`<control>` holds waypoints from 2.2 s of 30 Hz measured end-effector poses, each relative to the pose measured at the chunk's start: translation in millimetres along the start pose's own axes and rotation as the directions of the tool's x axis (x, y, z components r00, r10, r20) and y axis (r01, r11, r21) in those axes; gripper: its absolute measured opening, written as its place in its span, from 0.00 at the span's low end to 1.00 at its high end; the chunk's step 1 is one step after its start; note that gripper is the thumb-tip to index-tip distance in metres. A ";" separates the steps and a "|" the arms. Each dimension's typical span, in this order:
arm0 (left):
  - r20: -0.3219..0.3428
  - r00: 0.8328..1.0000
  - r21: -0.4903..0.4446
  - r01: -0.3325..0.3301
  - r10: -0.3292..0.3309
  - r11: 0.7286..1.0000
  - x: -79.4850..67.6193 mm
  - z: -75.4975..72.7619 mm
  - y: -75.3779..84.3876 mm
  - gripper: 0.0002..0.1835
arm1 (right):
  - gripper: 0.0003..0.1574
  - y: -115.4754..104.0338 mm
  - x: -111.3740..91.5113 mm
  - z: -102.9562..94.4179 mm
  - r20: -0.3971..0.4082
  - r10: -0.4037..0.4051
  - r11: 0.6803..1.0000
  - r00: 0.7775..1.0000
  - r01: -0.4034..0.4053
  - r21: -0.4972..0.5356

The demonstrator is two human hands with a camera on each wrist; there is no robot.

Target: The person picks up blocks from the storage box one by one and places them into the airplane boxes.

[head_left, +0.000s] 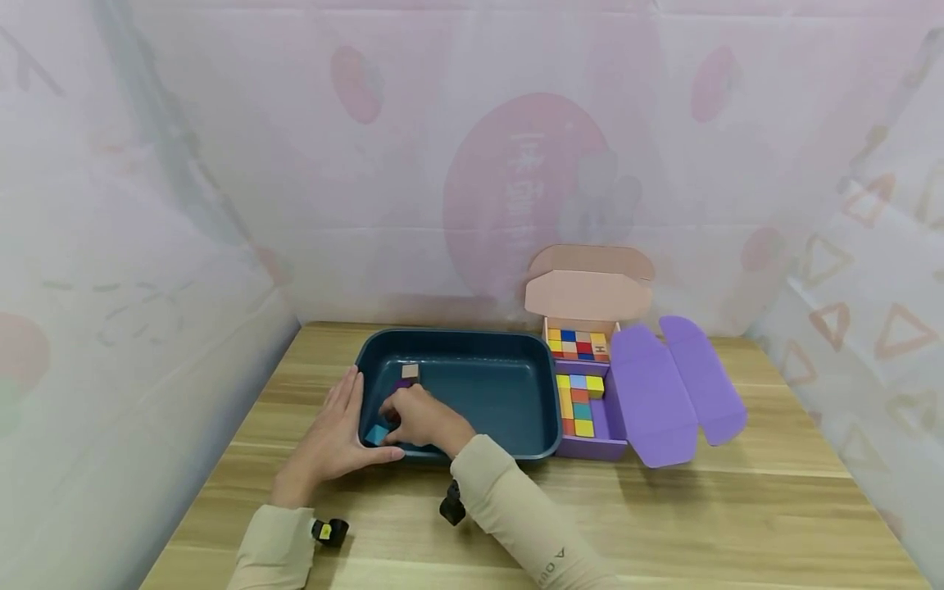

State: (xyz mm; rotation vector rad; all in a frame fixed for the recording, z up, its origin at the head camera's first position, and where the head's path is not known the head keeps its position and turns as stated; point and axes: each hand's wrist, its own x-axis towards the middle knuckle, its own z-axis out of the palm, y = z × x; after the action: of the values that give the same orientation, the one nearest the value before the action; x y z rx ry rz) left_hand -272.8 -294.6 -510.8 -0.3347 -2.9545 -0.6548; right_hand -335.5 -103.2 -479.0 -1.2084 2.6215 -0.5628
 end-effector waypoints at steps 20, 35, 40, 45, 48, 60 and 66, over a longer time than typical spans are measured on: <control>0.010 1.000 -0.002 0.005 -0.005 1.000 -0.4 0.8 -1.0 0.79 | 0.22 -0.1 2.0 2.5 -0.011 0.001 1.000 1.000 -0.001 0.006; 0.031 0.999 -0.015 0.034 -0.034 0.999 0.8 0.0 -1.5 0.80 | 0.22 34.8 -44.3 -43.6 -0.049 0.168 0.974 0.985 -0.158 0.164; 0.022 0.999 -0.012 0.036 -0.036 0.999 1.2 -0.5 -1.3 0.81 | 0.26 47.0 -59.7 -55.6 -0.087 0.207 0.965 0.974 -0.189 0.185; 0.015 0.999 -0.004 0.037 -0.037 0.999 1.1 -0.6 -0.5 0.80 | 0.27 58.5 -77.3 -67.2 -0.113 0.232 0.957 0.966 -0.205 0.206; 0.010 1.000 -0.009 0.027 -0.027 1.000 1.9 0.0 0.0 0.80 | 0.27 66.4 -89.1 -75.0 -0.136 0.233 0.956 0.963 -0.201 0.212; 0.001 1.000 -0.022 0.010 -0.010 1.000 3.7 1.4 -0.9 0.80 | 0.22 82.4 -134.7 -102.5 -0.205 0.332 0.930 0.921 -0.283 0.236; 0.002 1.000 -0.014 0.012 -0.012 1.000 4.8 2.4 0.1 0.79 | 0.21 94.8 -154.3 -113.7 -0.235 0.337 0.929 0.912 -0.281 0.241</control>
State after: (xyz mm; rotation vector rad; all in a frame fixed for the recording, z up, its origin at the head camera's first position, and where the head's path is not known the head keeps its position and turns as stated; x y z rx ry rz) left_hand -277.6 -292.5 -512.3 -0.3184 -2.9570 -0.6776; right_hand -338.9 100.0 -412.3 -0.6722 2.8119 -0.9617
